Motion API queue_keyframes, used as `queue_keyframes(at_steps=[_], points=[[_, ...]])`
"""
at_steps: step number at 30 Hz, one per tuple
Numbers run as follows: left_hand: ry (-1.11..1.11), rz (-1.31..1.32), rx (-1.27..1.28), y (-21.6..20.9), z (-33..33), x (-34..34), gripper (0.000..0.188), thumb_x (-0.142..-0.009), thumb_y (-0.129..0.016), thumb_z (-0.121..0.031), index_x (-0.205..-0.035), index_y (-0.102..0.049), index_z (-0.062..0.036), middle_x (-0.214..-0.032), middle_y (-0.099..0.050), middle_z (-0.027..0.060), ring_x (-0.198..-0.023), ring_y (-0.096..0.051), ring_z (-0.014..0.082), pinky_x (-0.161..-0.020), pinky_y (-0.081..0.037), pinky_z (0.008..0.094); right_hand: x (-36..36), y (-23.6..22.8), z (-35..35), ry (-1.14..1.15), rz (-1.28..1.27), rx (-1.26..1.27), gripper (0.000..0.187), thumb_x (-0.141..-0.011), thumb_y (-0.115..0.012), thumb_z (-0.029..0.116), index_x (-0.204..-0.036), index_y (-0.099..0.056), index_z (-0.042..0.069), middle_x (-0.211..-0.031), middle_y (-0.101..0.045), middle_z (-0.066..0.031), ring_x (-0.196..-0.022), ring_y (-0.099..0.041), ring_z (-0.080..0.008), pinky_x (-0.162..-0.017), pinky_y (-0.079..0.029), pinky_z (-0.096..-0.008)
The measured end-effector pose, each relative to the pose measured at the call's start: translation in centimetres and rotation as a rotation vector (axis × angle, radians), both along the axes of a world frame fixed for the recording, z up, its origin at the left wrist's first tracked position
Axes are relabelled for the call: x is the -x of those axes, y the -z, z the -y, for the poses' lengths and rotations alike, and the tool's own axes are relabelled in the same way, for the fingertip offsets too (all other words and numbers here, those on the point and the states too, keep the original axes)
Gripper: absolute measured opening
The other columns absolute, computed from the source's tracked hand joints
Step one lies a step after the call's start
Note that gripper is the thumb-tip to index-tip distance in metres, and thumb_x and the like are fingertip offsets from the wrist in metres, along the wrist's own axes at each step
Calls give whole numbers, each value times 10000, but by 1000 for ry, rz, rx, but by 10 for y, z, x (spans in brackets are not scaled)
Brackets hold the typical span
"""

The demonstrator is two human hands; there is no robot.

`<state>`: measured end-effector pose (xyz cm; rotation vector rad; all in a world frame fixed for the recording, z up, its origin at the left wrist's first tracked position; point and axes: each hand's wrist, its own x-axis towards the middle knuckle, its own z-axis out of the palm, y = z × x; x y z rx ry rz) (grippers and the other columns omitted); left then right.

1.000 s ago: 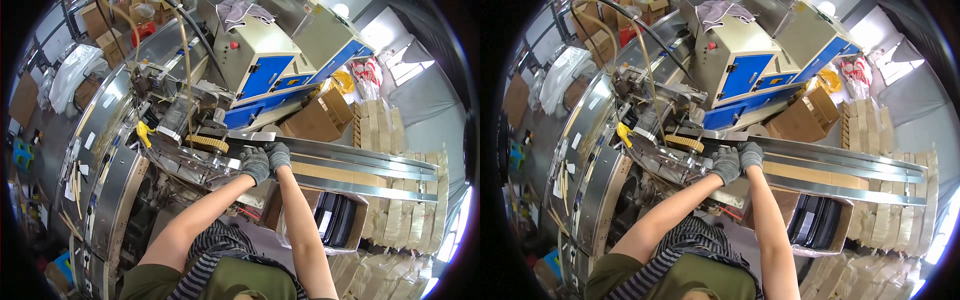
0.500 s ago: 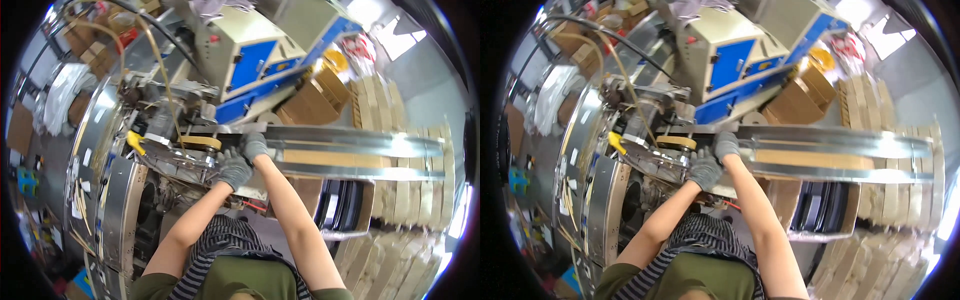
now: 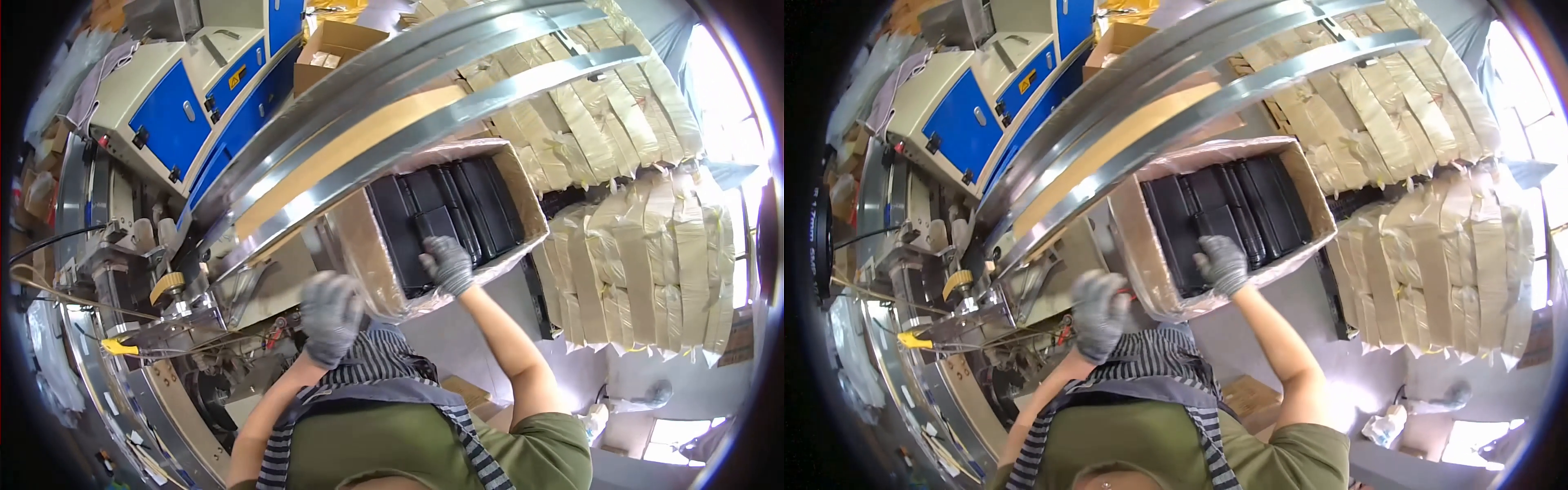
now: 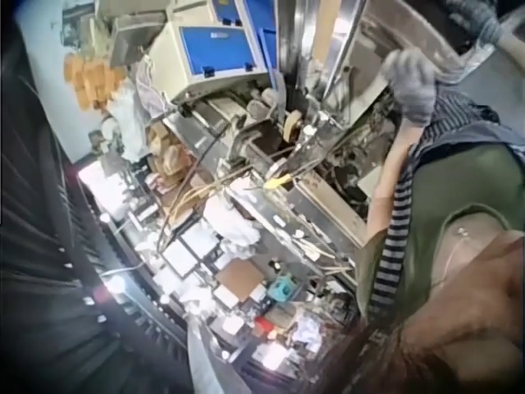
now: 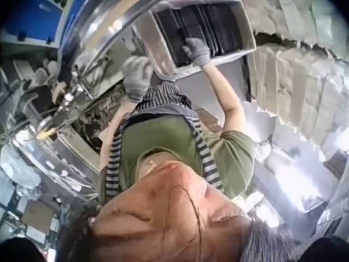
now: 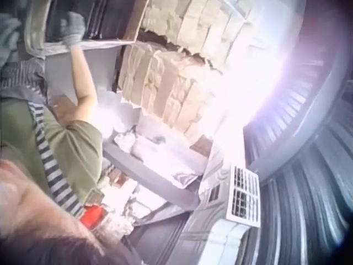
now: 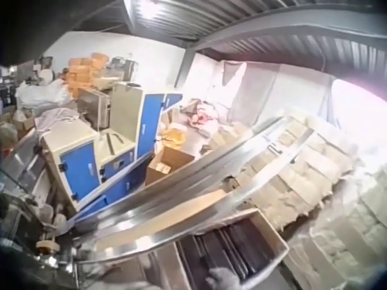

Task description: Organizing and placing black plastic trim pieces into a cardboard shipping box on a production line.

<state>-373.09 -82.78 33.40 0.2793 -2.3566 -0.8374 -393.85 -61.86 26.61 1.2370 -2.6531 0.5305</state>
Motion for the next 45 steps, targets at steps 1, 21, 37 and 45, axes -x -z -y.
queue_keyframes(at_steps=[1,21,37,45], points=[[170,23,-12,13,-18,23,230,-785,-617,-170,-998,-615,-83,-984,-593,80,-1009,-533,283,-937,-389,401,27,4,-21,58,54,-125,372,-744,-632,166,-1097,-554,80,-991,-591,-115,-951,-554,-295,-830,-460,-393],[309,1358,-193,83,-228,227,689,-915,-304,-475,-1311,-400,81,-1421,-278,288,-1245,-434,364,-998,-367,458,174,65,-25,-755,258,-460,1313,-438,-795,579,-1444,-143,44,-1383,-285,-162,-1260,-303,-375,-1047,-236,-479],[238,1332,-228,89,-229,217,559,-905,-364,-438,-1268,-519,-41,-1390,-383,225,-1242,-438,359,-975,-378,477,145,73,-15,-710,177,-521,1339,-482,-754,604,-1443,-50,-6,-1419,-202,-242,-1302,-206,-409,-1081,-124,-510],[254,1159,-259,72,-226,206,395,-863,-479,-380,-1101,-659,-122,-1155,-606,171,-1117,-550,305,-899,-453,434,160,77,-24,-721,164,-202,1353,-386,-825,442,-1458,-78,91,-1316,-313,-209,-1182,-315,-411,-1019,-239,-500]])
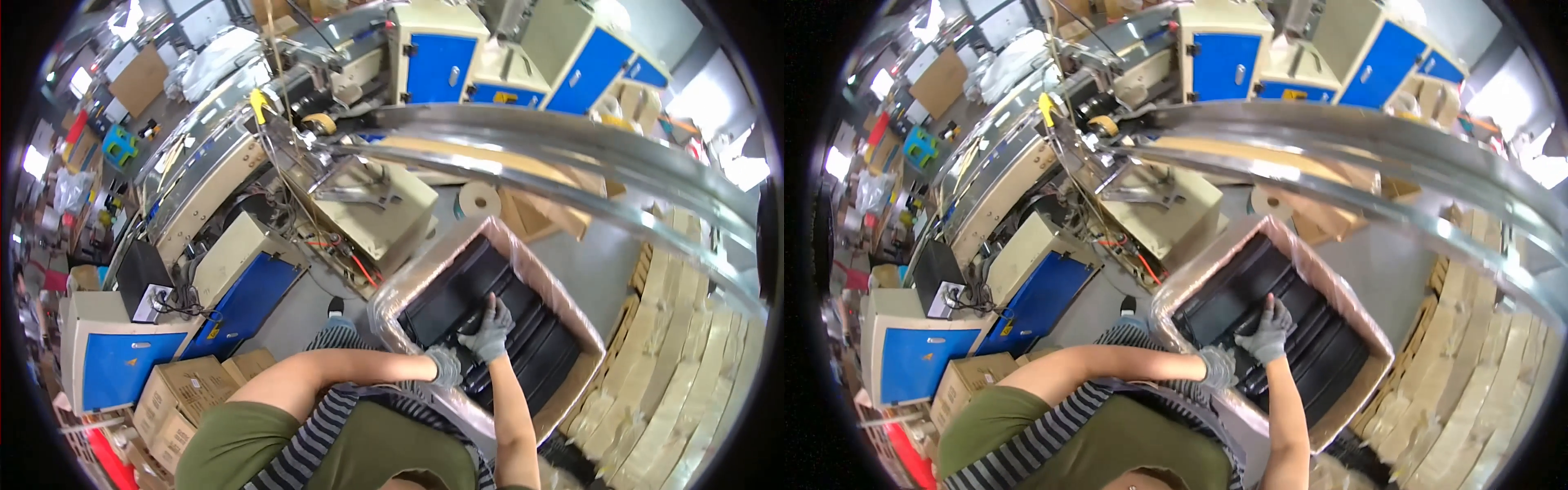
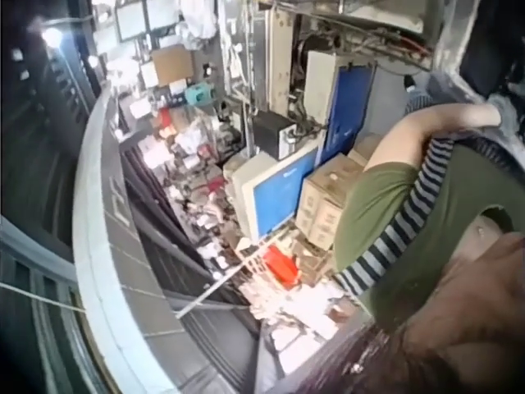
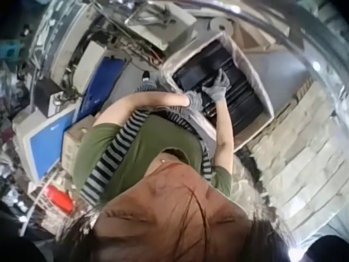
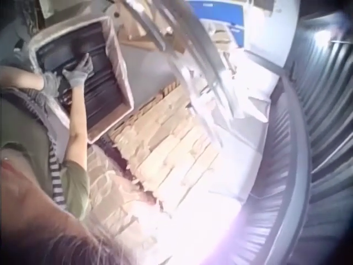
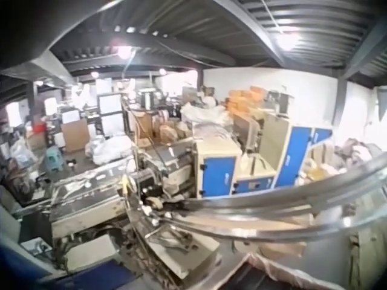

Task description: Organizing and placing black plastic trim pieces into a cardboard shipping box on a production line.

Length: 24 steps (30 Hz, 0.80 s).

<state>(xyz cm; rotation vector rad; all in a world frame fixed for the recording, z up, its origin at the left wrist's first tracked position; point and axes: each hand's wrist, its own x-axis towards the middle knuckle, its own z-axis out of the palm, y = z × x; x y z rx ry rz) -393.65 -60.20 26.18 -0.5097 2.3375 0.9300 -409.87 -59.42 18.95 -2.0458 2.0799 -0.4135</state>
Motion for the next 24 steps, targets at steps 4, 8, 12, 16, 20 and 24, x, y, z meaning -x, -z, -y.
queue_keyframes(at_steps=[4,8,12,16,20,24], points=[[-683,-189,-174,27,17,-11,677,-814,-527,-541,-1160,-565,40,-1141,-565,276,-1059,-560,354,-881,-449,446,17,11,10,183,189,174,1261,-425,-838,297,-1458,-139,106,-1288,-367,-195,-1167,-383,-359,-1002,-324,-430],[-1171,-714,-406,49,37,-16,878,-830,-551,-566,-1377,-272,61,-1279,-459,285,-1222,-432,354,-1009,-349,364,-24,-32,29,417,1497,-79,937,-655,-663,-21,-1450,-173,51,-1315,-402,-154,-1092,-488,-249,-940,-411,-354],[-1206,-1096,-679,14,39,-28,810,-906,-529,-378,-1452,-44,-27,-1450,-255,140,-1302,-292,240,-1054,-260,332,-96,-72,21,299,1653,-19,858,-809,-613,458,-1445,-197,59,-1438,-314,-119,-1294,-342,-253,-1084,-265,-383],[-1213,-1349,-500,-51,84,-107,928,-866,-564,-437,-1432,22,7,-1433,-217,223,-1335,-240,326,-1091,-207,388,-172,-135,73,165,1469,23,676,-896,-485,393,-1403,-273,0,-1383,-385,-109,-1183,-417,-182,-987,-333,-292],[-1126,-1157,101,-189,204,-183,1023,-779,-592,-581,-1383,-98,80,-1270,-374,302,-1166,-423,403,-998,-335,442,-223,-234,165,4,1173,183,446,-986,-341,307,-1232,-487,-36,-909,-589,-7,-808,-541,-98,-723,-438,-208],[-1270,-711,56,-190,322,-179,1055,-765,-444,-739,-1402,-156,52,-1301,-363,332,-1219,-405,415,-1011,-343,435,-253,-263,285,241,1376,203,379,-981,-371,284,-1005,-596,-20,-903,-617,-77,-784,-555,-152,-717,-470,-291]])
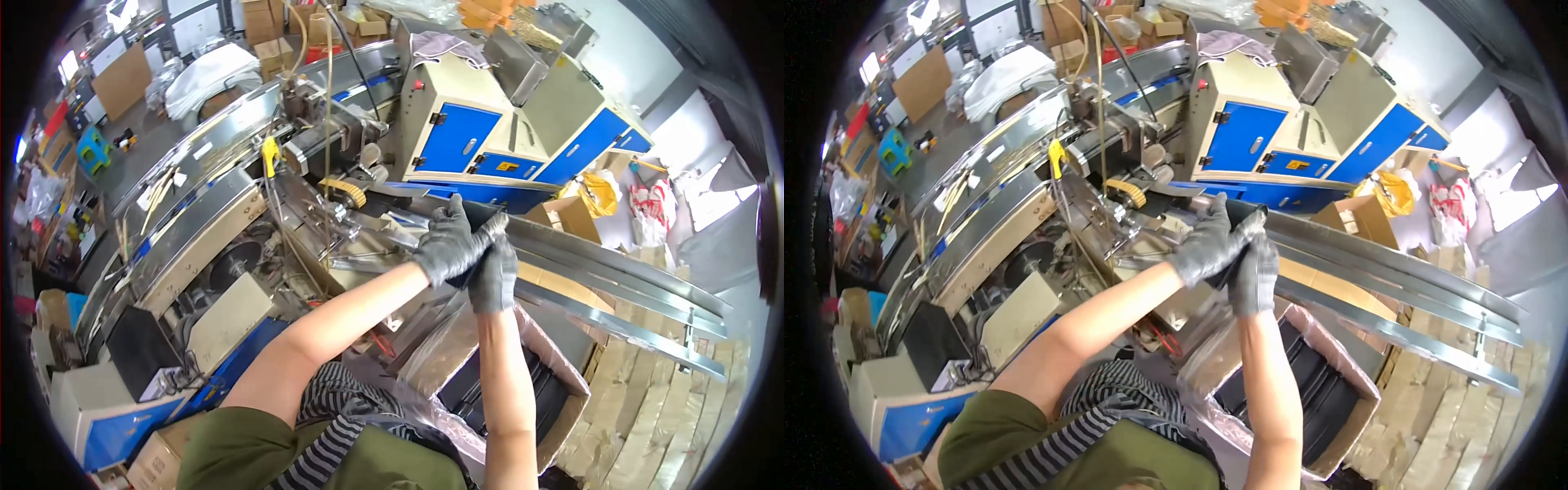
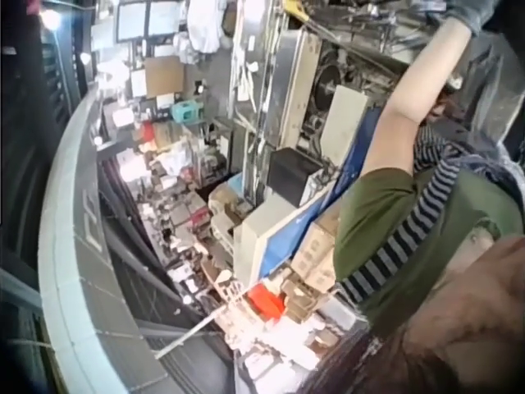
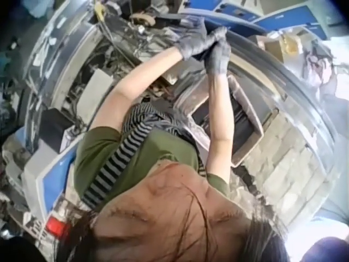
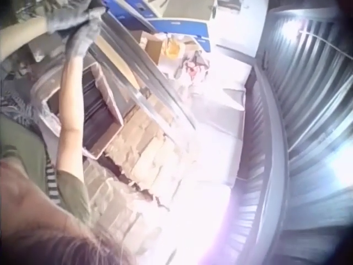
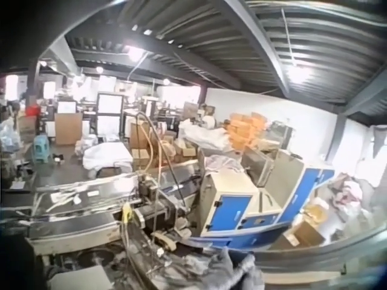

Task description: Organizing and placing black plastic trim pieces into a cardboard shipping box on a production line.

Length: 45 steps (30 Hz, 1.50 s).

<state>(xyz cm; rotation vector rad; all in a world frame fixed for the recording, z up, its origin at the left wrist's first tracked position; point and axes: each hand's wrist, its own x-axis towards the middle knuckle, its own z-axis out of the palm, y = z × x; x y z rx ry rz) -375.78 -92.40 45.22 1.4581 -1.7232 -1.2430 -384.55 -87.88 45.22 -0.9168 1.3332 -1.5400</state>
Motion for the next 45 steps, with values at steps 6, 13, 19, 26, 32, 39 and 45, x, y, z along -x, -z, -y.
queue_keyframes(at_steps=[6,13,19,26,32,39,45], points=[[69,308,-167,24,42,44,1074,-717,-388,-806,-1387,-249,22,-1364,-316,296,-1279,-323,424,-1009,-271,566,66,60,64,453,-786,-338,292,-891,-508,246,-986,-611,-11,-827,-649,-188,-752,-618,-269,-703,-488,-369],[63,346,-52,74,54,59,999,-803,-339,-727,-1390,-209,72,-1416,-197,351,-1298,-239,501,-1052,-146,585,82,21,55,-275,-1209,-435,268,-861,-501,223,-960,-637,13,-928,-619,-260,-900,-589,-411,-785,-464,-408],[70,446,-68,108,78,26,946,-841,-335,-662,-1402,-157,79,-1448,-149,326,-1352,-144,465,-1087,-94,546,44,59,102,-183,-1441,-668,215,-708,-670,213,-850,-688,53,-826,-649,-204,-766,-626,-349,-745,-492,-376],[-45,403,-284,133,113,-3,834,-881,-287,-605,-1375,-274,66,-1439,-210,298,-1352,-143,442,-1084,-74,545,0,99,140,-80,-1307,-637,181,-756,-611,177,-867,-705,70,-935,-644,-206,-921,-622,-351,-787,-506,-397],[235,401,-114,147,94,-15,567,-933,-283,-397,-1380,-314,-50,-1383,-321,283,-1307,-219,484,-1057,-138,590,-1,118,143,-89,-1219,-649,209,-814,-564,219,-900,-706,93,-940,-654,-194,-904,-634,-344,-773,-508,-421],[369,418,186,112,80,-30,415,-939,-362,-232,-1299,-415,-31,-1232,-515,221,-1170,-477,383,-964,-396,442,12,98,144,-279,-1597,-447,190,-794,-558,132,-905,-686,47,-904,-646,-227,-867,-637,-361,-742,-519,-404],[-180,-425,282,97,-12,-79,297,-963,-448,-196,-1091,-603,22,-1091,-617,126,-1033,-571,225,-908,-447,316,62,-48,-62,-463,-91,-180,222,-837,-619,48,-1032,-623,-57,-857,-654,-108,-788,-655,-160,-648,-527,-267]])
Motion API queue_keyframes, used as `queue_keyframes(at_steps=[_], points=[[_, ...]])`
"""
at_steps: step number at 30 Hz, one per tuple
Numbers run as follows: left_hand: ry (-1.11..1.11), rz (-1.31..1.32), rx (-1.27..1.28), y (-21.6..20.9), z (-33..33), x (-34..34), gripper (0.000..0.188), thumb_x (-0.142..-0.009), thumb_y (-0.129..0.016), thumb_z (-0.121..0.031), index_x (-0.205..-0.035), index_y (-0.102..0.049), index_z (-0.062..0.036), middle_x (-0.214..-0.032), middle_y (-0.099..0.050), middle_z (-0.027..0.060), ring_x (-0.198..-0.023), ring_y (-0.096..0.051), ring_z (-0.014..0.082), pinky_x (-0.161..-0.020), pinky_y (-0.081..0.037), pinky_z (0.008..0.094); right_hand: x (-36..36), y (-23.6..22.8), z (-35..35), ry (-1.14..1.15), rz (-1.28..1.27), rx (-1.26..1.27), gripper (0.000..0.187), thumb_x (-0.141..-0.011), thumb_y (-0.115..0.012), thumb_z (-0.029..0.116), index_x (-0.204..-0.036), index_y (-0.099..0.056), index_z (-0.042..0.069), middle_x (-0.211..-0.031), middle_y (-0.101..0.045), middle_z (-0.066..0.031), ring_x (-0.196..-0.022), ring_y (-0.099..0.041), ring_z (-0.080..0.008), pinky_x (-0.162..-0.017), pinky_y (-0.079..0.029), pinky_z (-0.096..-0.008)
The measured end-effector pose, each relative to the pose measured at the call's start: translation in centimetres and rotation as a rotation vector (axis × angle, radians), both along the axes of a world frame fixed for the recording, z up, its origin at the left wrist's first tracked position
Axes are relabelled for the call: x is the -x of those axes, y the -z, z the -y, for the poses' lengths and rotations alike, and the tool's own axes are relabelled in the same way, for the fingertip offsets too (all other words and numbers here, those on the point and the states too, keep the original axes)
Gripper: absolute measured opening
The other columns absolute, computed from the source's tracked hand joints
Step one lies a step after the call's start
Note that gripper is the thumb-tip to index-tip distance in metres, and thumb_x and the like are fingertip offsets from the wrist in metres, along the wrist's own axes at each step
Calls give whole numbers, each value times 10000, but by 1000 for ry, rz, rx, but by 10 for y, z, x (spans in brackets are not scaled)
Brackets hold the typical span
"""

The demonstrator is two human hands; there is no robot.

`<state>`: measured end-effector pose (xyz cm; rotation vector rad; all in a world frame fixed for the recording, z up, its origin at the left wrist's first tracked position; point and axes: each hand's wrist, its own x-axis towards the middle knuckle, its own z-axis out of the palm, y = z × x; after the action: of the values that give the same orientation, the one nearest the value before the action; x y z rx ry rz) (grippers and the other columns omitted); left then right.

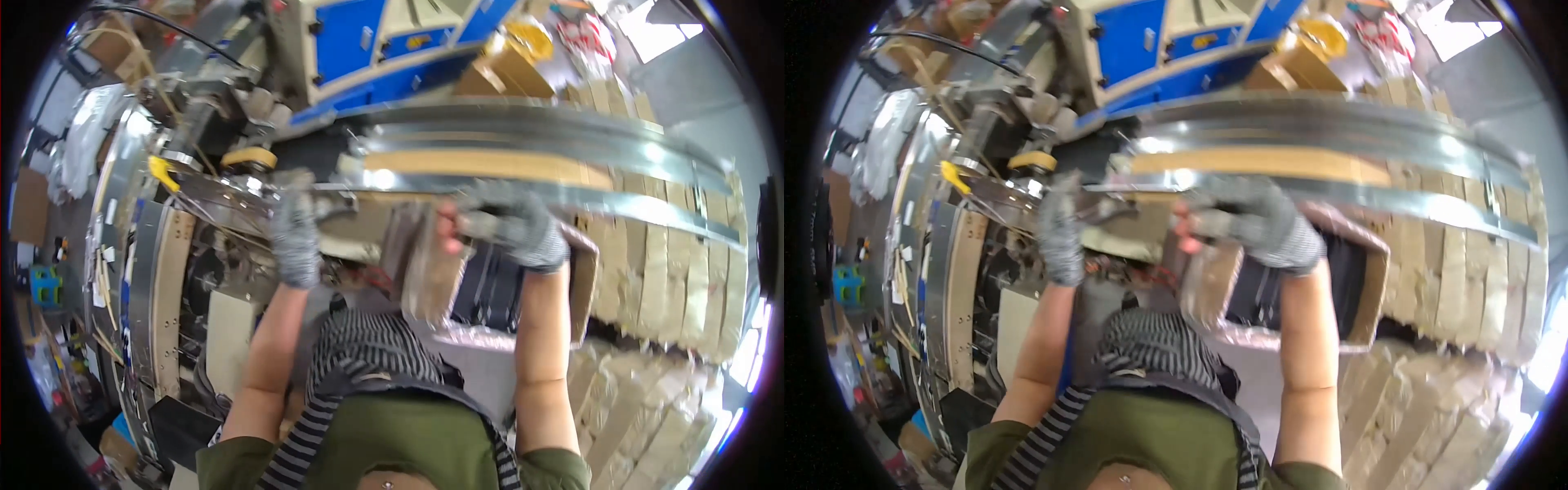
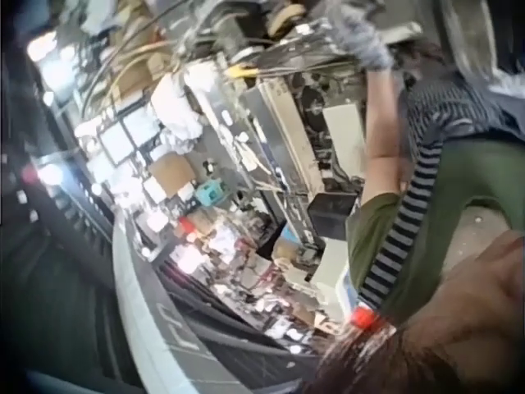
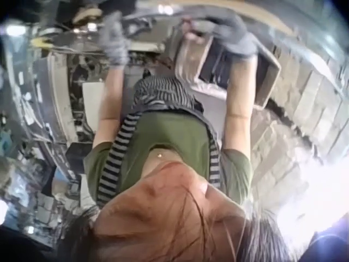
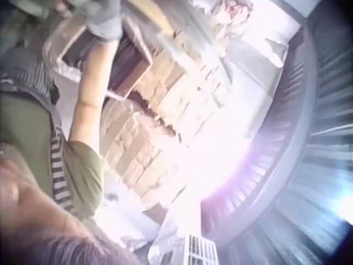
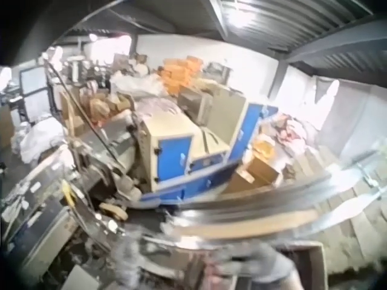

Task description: Organizing and placing black plastic trim pieces into a cardboard shipping box on a production line.

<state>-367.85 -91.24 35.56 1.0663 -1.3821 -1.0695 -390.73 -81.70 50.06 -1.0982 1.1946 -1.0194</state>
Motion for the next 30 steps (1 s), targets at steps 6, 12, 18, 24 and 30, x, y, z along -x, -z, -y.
queue_keyframes(at_steps=[6,12,18,24,30], points=[[32,62,-77,81,-93,-12,200,-914,-514,-107,-1024,-626,17,-1029,-633,102,-955,-593,185,-864,-460,293,121,151,-153,-425,-1344,-308,265,-780,-628,80,-1035,-612,6,-960,-630,-130,-877,-627,-308,-782,-519,-393],[181,390,-81,57,-170,27,191,-898,-528,-64,-1048,-614,18,-1042,-627,114,-951,-591,195,-886,-452,300,116,249,-255,-395,-1370,-251,696,-676,-704,232,-1291,-421,68,-1271,-470,-124,-1171,-466,-289,-989,-380,-397],[171,474,-29,56,-202,47,197,-884,-525,-27,-1057,-605,20,-1039,-625,124,-938,-595,212,-872,-456,305,126,273,-261,-510,-1364,-80,747,-695,-684,333,-1323,-396,49,-1282,-461,-121,-1173,-464,-278,-972,-377,-389],[124,502,-74,53,-227,51,201,-878,-511,-1,-1056,-603,14,-1016,-617,118,-913,-593,190,-849,-466,296,134,300,-266,-519,-1373,87,714,-746,-626,355,-1341,-381,45,-1291,-456,-130,-1187,-455,-277,-977,-368,-387],[218,490,-110,44,-249,73,189,-894,-532,-32,-1057,-607,25,-1022,-626,106,-927,-589,173,-846,-465,285,140,295,-266,-621,-1360,136,626,-845,-497,326,-1379,-331,46,-1335,-428,-129,-1214,-434,-274,-1007,-339,-398]])
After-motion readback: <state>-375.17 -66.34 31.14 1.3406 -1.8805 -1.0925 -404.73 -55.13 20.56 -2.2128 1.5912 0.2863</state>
